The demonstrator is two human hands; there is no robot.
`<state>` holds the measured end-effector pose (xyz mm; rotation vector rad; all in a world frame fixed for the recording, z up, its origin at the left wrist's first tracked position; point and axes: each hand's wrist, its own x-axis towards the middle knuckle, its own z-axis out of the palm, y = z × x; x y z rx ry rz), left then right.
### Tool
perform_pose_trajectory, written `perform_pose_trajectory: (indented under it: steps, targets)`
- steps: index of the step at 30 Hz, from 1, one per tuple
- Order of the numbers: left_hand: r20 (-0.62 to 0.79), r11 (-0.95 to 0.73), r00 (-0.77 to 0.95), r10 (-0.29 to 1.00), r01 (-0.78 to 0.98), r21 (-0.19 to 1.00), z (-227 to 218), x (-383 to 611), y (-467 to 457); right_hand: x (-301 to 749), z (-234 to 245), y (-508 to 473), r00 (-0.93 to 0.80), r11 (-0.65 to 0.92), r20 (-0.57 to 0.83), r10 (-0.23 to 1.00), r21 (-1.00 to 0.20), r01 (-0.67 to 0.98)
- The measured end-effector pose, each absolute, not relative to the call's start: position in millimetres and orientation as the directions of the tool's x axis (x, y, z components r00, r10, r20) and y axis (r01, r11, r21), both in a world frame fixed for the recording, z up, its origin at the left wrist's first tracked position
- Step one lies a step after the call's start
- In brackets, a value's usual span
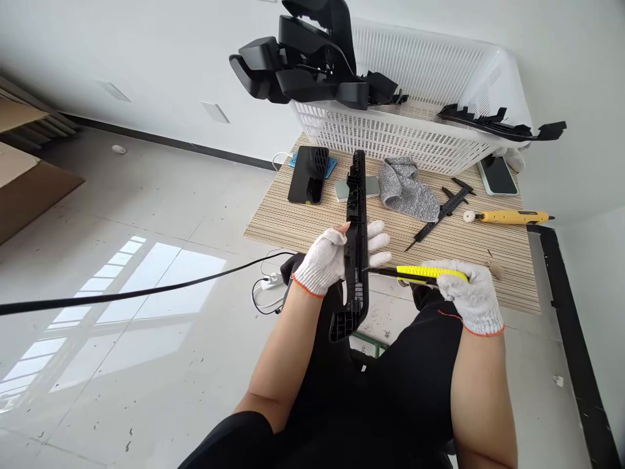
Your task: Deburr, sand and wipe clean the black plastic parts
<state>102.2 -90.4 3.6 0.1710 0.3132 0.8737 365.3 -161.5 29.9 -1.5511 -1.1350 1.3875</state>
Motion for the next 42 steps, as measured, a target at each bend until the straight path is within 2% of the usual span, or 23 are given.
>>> perform_pose_trajectory:
  steps: [3, 7, 11, 15, 20, 27, 35, 42]
  targets:
    - [-0.187, 0.644, 0.617, 0.764, -0.713, 0.277, 2.9, 100.9, -90.5, 364.1, 30.5, -161.2, -0.018, -0.353, -0.359, 0.933, -0.925, 0.139]
    - [-0.175, 0.657, 0.635, 0.752, -0.702, 0.274, 4.9, 101.5, -91.0, 362.7, 30.2, -160.3, 0.038, -0.339, -0.337, 0.941, -0.936, 0.091]
    - [-0.167, 0.640, 0.622, 0.765, -0.710, 0.294, 12.5, 103.3, -91.3, 362.8, 30.2, -159.2, -0.043, -0.375, -0.380, 0.924, -0.921, 0.103]
    - [-0.240, 0.668, 0.625, 0.743, -0.666, 0.333, 24.8, 105.3, -91.7, 363.0, 32.2, -160.1, -0.040, -0.352, -0.355, 0.934, -0.933, 0.077]
    - [-0.314, 0.632, 0.550, 0.774, -0.701, 0.331, 33.5, 108.2, -95.9, 365.2, 31.1, -162.8, -0.088, -0.339, -0.349, 0.933, -0.934, 0.115]
    - [-0.203, 0.593, 0.560, 0.804, -0.725, 0.349, 21.1, 106.0, -97.0, 367.2, 25.4, -160.7, -0.093, -0.330, -0.338, 0.936, -0.939, 0.093]
    - [-0.359, 0.585, 0.467, 0.808, -0.710, 0.392, 35.4, 108.0, -99.4, 363.4, 26.0, -160.8, -0.053, -0.297, -0.301, 0.952, -0.952, 0.074]
    - [-0.318, 0.618, 0.530, 0.786, -0.692, 0.374, 31.2, 108.0, -97.5, 352.2, 22.2, -160.6, -0.052, -0.268, -0.270, 0.961, -0.962, 0.052]
